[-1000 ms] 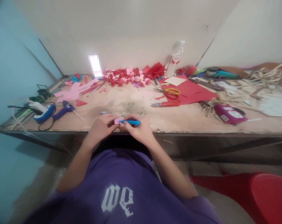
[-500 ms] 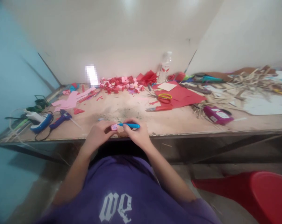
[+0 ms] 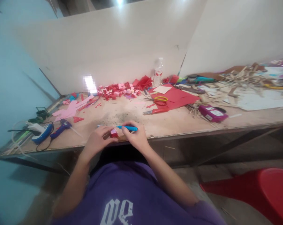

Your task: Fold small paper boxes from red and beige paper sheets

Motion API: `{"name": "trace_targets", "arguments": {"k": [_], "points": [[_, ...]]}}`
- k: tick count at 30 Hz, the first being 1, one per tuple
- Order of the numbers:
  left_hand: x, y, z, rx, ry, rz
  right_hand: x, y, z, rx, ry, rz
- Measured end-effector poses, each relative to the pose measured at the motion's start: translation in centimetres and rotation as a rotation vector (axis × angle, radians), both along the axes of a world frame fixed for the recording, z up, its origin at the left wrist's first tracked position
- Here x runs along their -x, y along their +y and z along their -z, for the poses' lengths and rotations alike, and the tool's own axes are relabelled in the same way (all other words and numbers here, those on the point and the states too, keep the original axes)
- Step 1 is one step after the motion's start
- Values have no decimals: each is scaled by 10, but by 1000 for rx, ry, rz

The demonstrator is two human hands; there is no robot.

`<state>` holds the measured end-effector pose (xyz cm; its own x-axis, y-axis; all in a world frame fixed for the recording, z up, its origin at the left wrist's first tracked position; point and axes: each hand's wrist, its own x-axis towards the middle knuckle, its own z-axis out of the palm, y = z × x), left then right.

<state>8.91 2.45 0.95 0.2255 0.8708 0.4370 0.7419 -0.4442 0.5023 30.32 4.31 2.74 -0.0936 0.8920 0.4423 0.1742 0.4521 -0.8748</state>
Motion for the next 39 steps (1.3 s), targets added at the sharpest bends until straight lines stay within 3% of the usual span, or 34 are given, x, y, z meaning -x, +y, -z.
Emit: {"name": "trace_targets", "arguments": {"k": [10, 18, 24, 27, 31, 39], "points": [[1, 0, -2, 58, -63, -19, 1, 1, 4, 20, 77, 30], [0, -4, -5, 85, -238, 3, 4, 17, 2, 87, -69, -263], [0, -5, -6, 96, -363, 0, 5, 25, -1, 259, 83, -433], [4, -4, -5, 143, -508, -10, 4, 23, -4, 298, 48, -513], [12, -2, -6, 269, -714, 44, 3, 20, -5, 236, 6, -450], [9, -6, -17, 289, -645, 106, 3, 15, -3, 163, 16, -465]]}}
